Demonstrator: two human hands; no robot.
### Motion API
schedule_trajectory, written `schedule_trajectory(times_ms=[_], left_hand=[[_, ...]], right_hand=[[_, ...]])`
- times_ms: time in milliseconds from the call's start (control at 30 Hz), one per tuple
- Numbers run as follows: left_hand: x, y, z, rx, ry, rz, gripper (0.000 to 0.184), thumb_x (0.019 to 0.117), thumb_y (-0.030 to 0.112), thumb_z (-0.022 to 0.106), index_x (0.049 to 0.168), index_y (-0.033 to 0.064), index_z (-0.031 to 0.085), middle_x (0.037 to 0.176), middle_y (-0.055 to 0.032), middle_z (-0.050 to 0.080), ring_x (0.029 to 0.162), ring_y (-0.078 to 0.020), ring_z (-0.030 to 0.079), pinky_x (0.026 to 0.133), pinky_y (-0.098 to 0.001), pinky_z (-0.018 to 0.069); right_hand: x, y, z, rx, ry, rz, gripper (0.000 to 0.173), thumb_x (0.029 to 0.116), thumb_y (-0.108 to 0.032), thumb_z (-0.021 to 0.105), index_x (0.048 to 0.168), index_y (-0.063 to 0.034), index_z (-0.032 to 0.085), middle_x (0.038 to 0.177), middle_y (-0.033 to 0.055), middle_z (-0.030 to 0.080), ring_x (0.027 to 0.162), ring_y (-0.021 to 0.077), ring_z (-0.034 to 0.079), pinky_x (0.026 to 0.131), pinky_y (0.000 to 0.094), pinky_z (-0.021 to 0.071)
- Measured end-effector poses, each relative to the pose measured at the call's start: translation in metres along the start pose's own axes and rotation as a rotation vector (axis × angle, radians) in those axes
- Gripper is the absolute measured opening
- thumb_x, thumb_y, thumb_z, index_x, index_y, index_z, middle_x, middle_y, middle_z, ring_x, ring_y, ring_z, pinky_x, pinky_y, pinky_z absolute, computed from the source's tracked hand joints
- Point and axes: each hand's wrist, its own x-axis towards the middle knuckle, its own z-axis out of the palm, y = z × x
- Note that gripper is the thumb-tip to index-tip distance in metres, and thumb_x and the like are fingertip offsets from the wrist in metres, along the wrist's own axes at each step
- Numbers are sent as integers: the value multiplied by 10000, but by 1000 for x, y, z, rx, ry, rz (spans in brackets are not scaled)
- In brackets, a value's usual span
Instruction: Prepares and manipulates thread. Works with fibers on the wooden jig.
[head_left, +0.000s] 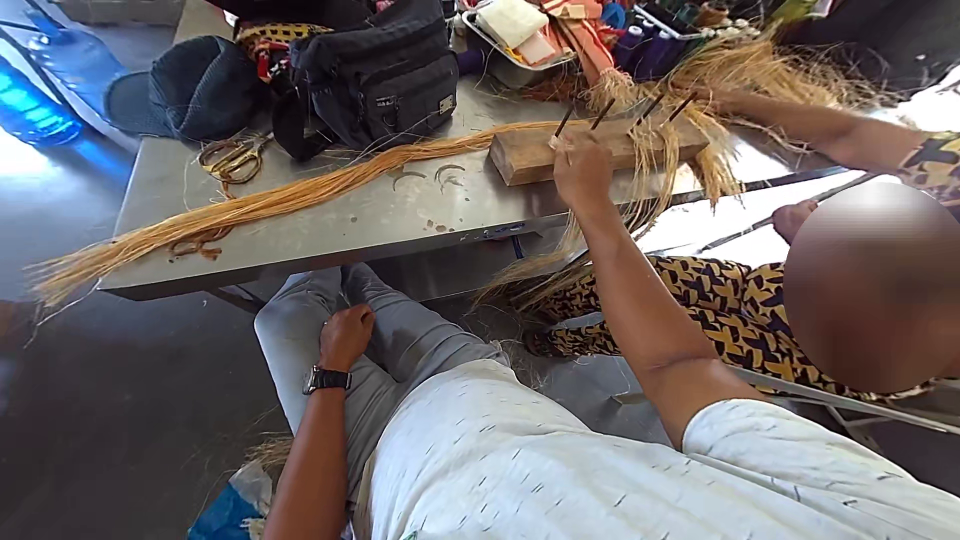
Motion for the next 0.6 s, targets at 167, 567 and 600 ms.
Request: schedule_trajectory(times_ms=[167,567,600], left_hand=[[-30,34,-52,-323,105,307,313,1065,292,525,1113,61,731,900,-76,720,774,-160,689,772,-392,587],[13,52,-155,-285,756,395,337,1094,362,477,1125,97,684,763,-86,628,575,-205,568,548,-413,515],[20,49,-150,-311,768,367,339,1091,370,484,1108,102,690,753,-84,625,580,-210,570,556,-426,513]], right_hand=[[4,-39,-5,129,150,-321,334,1030,-167,481,1237,-23,700,1328,228,623,1296,388,555,1101,565,411],[60,-163,87,214,-308,-543,309,1011,-122,549,1274,-145,710,1186,182,668,1111,363,653,931,573,533],[60,-167,91,200,-315,-537,314,1003,-125,562,1279,-152,708,1178,180,663,1094,361,655,911,571,539]])
